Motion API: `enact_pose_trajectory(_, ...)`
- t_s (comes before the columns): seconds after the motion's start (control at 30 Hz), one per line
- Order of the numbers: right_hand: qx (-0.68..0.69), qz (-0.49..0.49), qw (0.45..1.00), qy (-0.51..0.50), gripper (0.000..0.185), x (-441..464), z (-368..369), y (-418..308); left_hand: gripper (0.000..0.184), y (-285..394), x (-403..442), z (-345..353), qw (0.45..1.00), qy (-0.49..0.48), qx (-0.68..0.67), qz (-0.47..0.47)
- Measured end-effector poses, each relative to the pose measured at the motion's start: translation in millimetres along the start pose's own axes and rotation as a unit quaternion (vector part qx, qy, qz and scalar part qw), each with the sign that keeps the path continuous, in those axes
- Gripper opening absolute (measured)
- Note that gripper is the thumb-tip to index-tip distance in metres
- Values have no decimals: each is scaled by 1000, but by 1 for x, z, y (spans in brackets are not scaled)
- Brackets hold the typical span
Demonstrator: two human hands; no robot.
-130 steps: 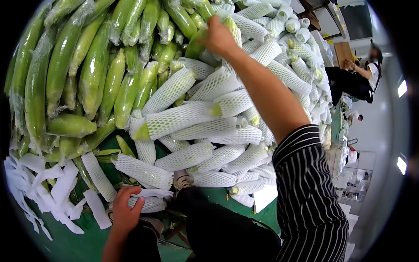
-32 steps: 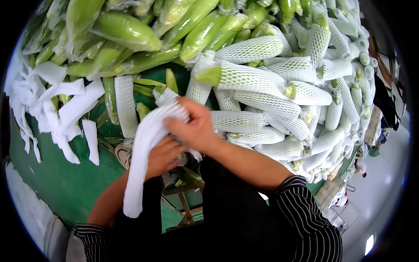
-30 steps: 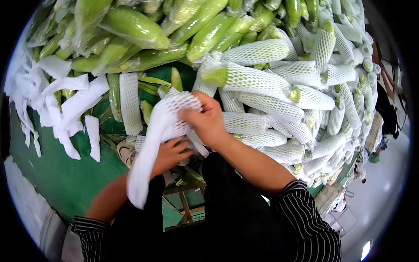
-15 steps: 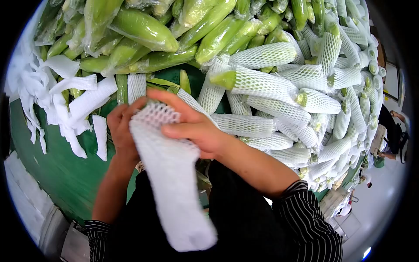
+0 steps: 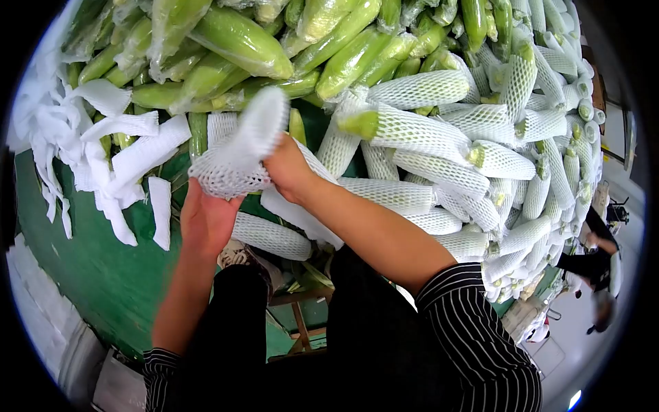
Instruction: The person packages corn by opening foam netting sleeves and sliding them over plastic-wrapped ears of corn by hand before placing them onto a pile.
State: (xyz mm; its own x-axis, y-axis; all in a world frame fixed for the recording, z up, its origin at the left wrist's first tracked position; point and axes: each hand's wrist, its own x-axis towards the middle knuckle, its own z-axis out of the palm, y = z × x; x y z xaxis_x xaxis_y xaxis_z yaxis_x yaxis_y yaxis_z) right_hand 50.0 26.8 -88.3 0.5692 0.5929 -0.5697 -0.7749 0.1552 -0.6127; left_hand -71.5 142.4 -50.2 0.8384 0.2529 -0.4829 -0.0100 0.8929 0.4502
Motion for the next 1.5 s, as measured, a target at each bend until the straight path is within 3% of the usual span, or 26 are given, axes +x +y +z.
enact_pose_trajectory(0.07, -87, -47, 995, -32, 37, 19, -25, 41, 55, -4, 11, -30, 1000, 8, 22, 0)
enact_pose_trajectory(0.1, -138, -115, 983, -35, 40, 21, -17, 41, 53, -1, 11, -26, 999, 30, 20, 5)
enact_pose_trajectory(0.17, -127, -111, 985, 29, 38, 15, -9, 35, 50, 11, 17, -17, 998, 65, 18, 17)
enact_pose_trajectory(0.27, -127, -171, 976, 44, 31, 11, -2, 34, 29, 28, 7, 41, 967, 218, 129, 33)
enact_pose_trajectory(0.33, -82, -188, 978, 21, 27, 15, 0, 45, 27, 9, 14, 21, 964, 213, 130, 91)
enact_pose_trajectory(0.47, 16, -83, 995, 55, 32, 4, 3, 53, 25, -21, 37, -17, 950, 210, 119, 198)
enact_pose_trajectory(0.57, -10, -134, 990, 53, 32, 5, 2, 49, 26, -11, 41, -11, 969, 184, 84, 139)
enact_pose_trajectory(0.67, -118, -123, 983, 76, 28, -1, 7, 35, 28, -21, 39, -44, 980, 161, 34, 114)
enact_pose_trajectory(0.7, -132, -115, 981, 82, 27, 2, 3, 45, 29, -30, 40, -43, 979, 144, -16, 144)
enact_pose_trajectory(0.73, -146, -109, 979, 88, 26, 6, -3, 55, 24, -46, 52, -85, 959, 257, 25, 114)
enact_pose_trajectory(0.8, -224, -102, 965, 90, 24, 23, -26, 89, 21, -60, 64, -131, 957, 244, 42, 151)
enact_pose_trajectory(0.83, -279, -124, 948, 87, 24, 39, -41, 111, 20, -52, 63, -138, 928, 247, 215, 177)
enact_pose_trajectory(0.9, -387, -190, 901, 52, 23, 63, -66, 144, 18, -49, 60, -130, 796, 207, 529, 210)
enact_pose_trajectory(0.93, -444, -237, 864, 20, 23, 77, -79, 145, 39, -39, 58, -91, 706, 185, 649, 214)
enact_pose_trajectory(0.97, -335, -91, 937, 39, 27, 75, -72, 134, 46, -33, 52, -63, 581, 167, 748, 273)
enact_pose_trajectory(1.0, -205, 53, 976, 55, 31, 59, -54, 113, 46, -28, 47, -58, 486, 139, 820, 268)
enact_pose_trajectory(1.03, -75, 83, 993, 43, 34, 41, -44, 91, 42, -20, 44, -52, 406, 79, 842, 346)
enact_pose_trajectory(1.07, 59, 111, 992, 21, 37, 25, -30, 71, 40, -17, 39, -36, 422, 88, 826, 363)
enact_pose_trajectory(1.13, 145, 110, 983, -5, 38, -22, -9, 26, 36, -16, 29, -8, 540, -20, 751, 379)
enact_pose_trajectory(1.27, 281, 135, 948, -65, 40, -78, -43, -13, 35, -22, 16, 61, 576, -131, 700, 402)
enact_pose_trajectory(1.3, 322, 133, 934, -79, 41, -94, -56, -24, 33, -27, 14, 78, 547, -184, 683, 447)
enact_pose_trajectory(1.33, 351, 127, 902, -217, 41, -101, -86, -24, 33, -34, 11, 93, 526, -232, 662, 481)
enact_pose_trajectory(1.4, 460, 71, 834, -297, 41, -117, -123, -36, 31, -52, -3, 128, 553, -305, 636, 443)
enact_pose_trajectory(1.47, 629, -10, 756, -181, 41, -134, -128, -53, 31, -56, -11, 154, 563, -390, 587, 432)
enact_pose_trajectory(1.5, 629, -38, 750, -201, 41, -147, -129, -75, 31, -53, -13, 164, 566, -434, 544, 441)
